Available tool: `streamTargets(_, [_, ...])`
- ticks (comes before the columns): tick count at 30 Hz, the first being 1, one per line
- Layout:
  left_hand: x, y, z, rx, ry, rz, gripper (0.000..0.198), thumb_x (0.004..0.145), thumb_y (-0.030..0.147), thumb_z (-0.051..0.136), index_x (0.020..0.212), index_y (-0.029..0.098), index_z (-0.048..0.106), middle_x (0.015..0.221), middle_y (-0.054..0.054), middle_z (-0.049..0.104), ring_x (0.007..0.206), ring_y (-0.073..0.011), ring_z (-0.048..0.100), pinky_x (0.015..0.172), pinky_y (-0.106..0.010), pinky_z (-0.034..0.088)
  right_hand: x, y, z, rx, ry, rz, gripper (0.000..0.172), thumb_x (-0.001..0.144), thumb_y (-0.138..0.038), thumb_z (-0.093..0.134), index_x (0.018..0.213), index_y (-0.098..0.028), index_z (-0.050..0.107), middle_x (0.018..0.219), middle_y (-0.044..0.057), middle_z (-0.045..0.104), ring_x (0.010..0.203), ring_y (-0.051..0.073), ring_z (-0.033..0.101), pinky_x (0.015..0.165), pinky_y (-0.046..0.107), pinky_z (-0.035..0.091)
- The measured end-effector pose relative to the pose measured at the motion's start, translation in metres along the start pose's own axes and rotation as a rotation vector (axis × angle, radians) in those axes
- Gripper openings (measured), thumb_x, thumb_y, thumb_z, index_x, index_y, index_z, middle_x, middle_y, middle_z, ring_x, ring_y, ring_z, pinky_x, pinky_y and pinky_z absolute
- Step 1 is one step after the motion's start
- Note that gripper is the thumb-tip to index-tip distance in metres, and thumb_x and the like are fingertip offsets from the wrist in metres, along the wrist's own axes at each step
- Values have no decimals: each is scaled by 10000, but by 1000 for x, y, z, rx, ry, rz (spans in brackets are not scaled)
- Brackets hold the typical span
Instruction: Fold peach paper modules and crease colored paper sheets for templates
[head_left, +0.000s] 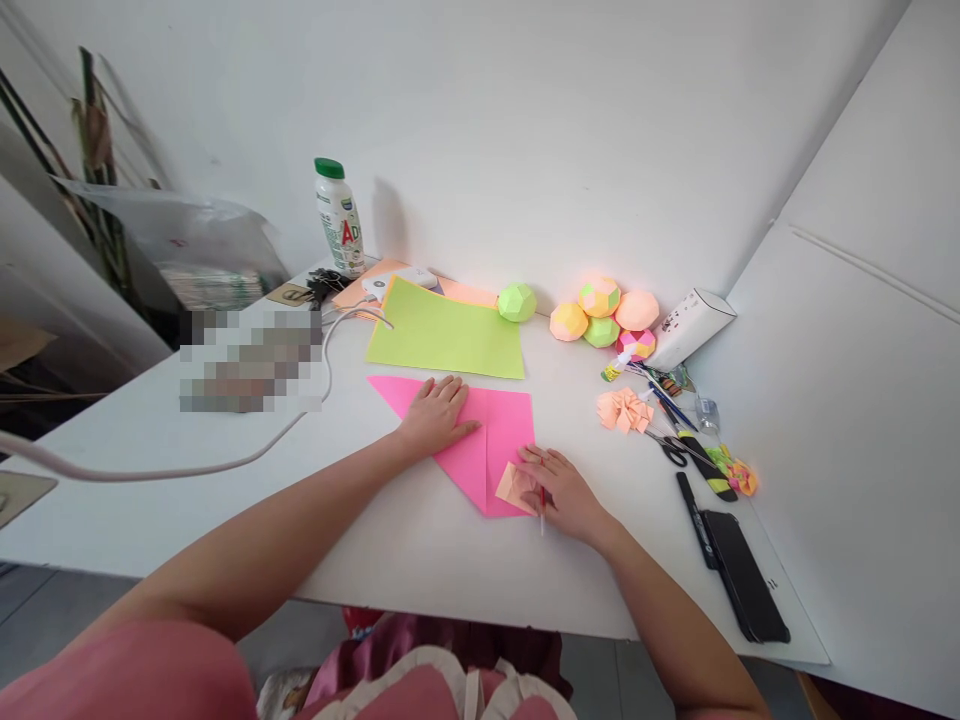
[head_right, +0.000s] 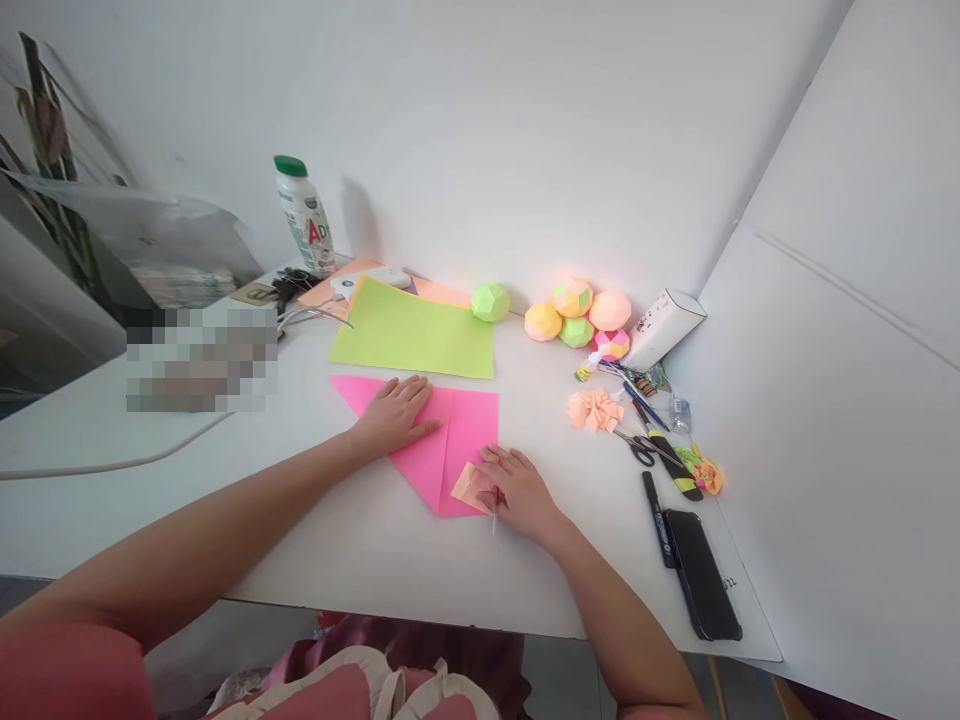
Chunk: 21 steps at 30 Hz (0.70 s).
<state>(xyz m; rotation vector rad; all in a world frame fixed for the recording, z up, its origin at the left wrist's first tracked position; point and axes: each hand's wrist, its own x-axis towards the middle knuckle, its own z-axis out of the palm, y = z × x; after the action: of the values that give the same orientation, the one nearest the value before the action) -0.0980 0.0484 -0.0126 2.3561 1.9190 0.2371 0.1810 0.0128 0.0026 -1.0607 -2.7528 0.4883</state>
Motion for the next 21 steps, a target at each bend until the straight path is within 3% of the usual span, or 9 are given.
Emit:
streamTargets(8, [0,-4,5,-13,60,24,629,926,518,407,1391,95,435,1476,-191,420,1402,-312,339,1167,-506,190,-1,-2,1,-61,8,-9,408,920,-254,506,1325,-206,539,1459,104,466,1380,242,415,1135,526,349])
streamTargets(15, [-2,-9,6,-82,235,48,685,860,496,522,1380,63,411,1266,-217,552,1225,-340,488,1118,-558,267,-3,-2,4,-85,42,-13,389,932,-268,486,1309,-205,558,1433,104,498,1366,240,435,1115,523,384])
streamTargets(18, [0,-14,3,-130,314,71,498,889,336,469,1311,72,479,1122,-191,585,1105,-308,538,1026,-537,388,-10,2,2,-91,67,-2,412,927,-255,491,1336,-231,535,1435,90,498,1362,230,441,1118,507,386])
streamTargets(21, [-2,-18,-10,-181,334,171,311,869,152,385,1045,141,641,985,-131,601,964,-247,575,905,-455,483,-21,8,-4,-89,56,35,428,918,-225,488,1345,-236,525,1441,82,492,1360,228,444,1119,509,383])
